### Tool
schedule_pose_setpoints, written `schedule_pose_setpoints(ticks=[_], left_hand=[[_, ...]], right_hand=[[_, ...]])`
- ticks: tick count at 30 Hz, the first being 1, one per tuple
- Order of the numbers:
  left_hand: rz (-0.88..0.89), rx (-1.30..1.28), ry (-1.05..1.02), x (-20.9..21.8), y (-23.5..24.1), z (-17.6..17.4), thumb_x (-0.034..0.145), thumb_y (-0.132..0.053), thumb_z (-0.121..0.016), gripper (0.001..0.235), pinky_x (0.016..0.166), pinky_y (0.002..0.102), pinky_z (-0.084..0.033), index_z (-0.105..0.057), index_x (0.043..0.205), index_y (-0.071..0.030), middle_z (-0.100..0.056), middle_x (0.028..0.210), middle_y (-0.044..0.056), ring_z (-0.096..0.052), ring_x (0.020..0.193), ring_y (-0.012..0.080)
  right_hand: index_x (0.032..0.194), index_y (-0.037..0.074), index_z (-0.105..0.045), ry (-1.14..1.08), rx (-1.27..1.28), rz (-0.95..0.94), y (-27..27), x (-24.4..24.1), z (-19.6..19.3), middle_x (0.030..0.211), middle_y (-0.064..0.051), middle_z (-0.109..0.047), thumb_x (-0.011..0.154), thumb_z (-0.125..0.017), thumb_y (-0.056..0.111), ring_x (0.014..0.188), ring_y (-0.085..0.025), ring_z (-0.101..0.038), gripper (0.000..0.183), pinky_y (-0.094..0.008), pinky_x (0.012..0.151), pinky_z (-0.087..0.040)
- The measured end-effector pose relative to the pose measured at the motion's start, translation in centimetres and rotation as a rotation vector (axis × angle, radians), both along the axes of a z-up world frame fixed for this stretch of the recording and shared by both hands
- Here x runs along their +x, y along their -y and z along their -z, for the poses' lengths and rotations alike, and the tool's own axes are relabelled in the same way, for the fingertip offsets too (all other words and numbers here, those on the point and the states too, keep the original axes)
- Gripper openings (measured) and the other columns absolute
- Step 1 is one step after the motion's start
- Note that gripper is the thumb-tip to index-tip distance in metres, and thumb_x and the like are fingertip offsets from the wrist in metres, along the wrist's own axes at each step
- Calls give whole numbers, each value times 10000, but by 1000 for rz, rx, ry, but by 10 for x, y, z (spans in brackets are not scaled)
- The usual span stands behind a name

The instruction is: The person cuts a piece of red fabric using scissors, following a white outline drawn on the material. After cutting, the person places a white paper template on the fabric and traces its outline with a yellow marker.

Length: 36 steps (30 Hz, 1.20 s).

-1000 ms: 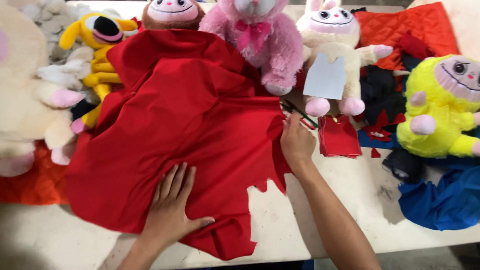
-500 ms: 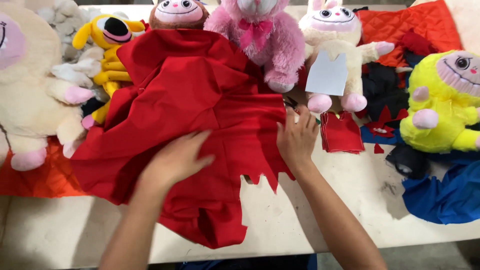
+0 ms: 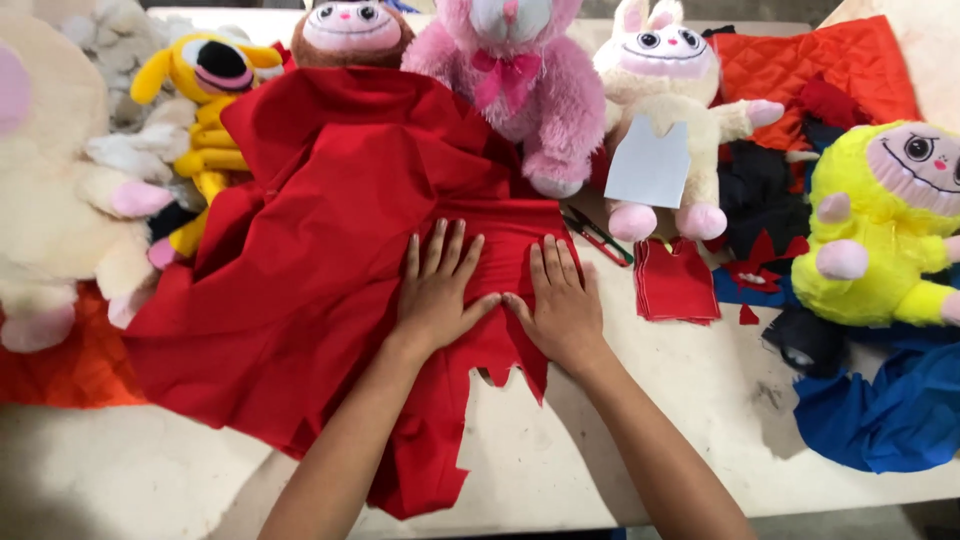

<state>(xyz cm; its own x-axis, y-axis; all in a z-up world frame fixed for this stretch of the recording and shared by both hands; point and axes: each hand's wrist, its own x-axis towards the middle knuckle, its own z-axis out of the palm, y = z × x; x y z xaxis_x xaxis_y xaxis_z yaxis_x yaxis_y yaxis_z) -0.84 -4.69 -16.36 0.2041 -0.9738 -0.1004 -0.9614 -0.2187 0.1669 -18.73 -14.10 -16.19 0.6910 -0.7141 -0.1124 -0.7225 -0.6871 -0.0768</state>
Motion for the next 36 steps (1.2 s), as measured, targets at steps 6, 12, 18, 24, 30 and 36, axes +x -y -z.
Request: schedule_pose_setpoints(ticks=[6,12,18,24,30,36], left_hand=[[79,-190,107,-27,-8,20,804,-748,-612,1110,1223,643,-18,-197,1625,-125,-89,1698,188,-5,1564,388],[108,-98,27,-35,-32,10,786,-911,-457,1150,1199,678,-18,-258,1603,-126,-163,1679,164,-57,1549,405],[81,-107,-86,-23,-25,4,752,-807,-629,1017,1209,613,-130,-440,1505,-150,-410,1515,106,-236,1482,334],[-1,-65,-199,0,-20,-22,841,-741,-583,987,1237,561,-134,-332,1570,-125,-298,1617,135,-190,1530,322],[-74,66,-266,19,4,-20,1017,-682,-264,785,1256,524,-148,-340,1573,-132,-255,1676,93,-171,1568,263],[-94,67,-134,-11,-4,-24,1050,-586,-314,738,1240,592,-36,-266,1605,-103,-179,1689,167,-82,1576,332]], right_hand=[[1618,150,-276,198,-83,-85,-5,6,-1,1703,-151,-175,1043,-394,505,1570,-360,-107,686,-585,1226,-117],[1622,164,-267,64,-20,44,-1,5,11,1696,-97,-234,1060,-293,596,1570,-284,-161,709,-560,1223,-140],[1630,157,-237,49,-85,94,0,10,12,1701,-117,-201,1053,-320,597,1567,-341,-112,730,-629,1177,-116],[1655,190,-118,63,-17,-104,7,2,17,1725,-132,-57,1011,-341,655,1576,-380,0,826,-656,1215,-35],[1650,91,-60,-13,273,-126,21,-3,-7,1723,-188,15,697,-765,796,1584,-366,98,1379,-577,1237,84],[1652,118,-87,-28,308,-135,24,-5,-10,1727,-167,19,569,-863,792,1584,-343,124,1493,-546,1241,121]])
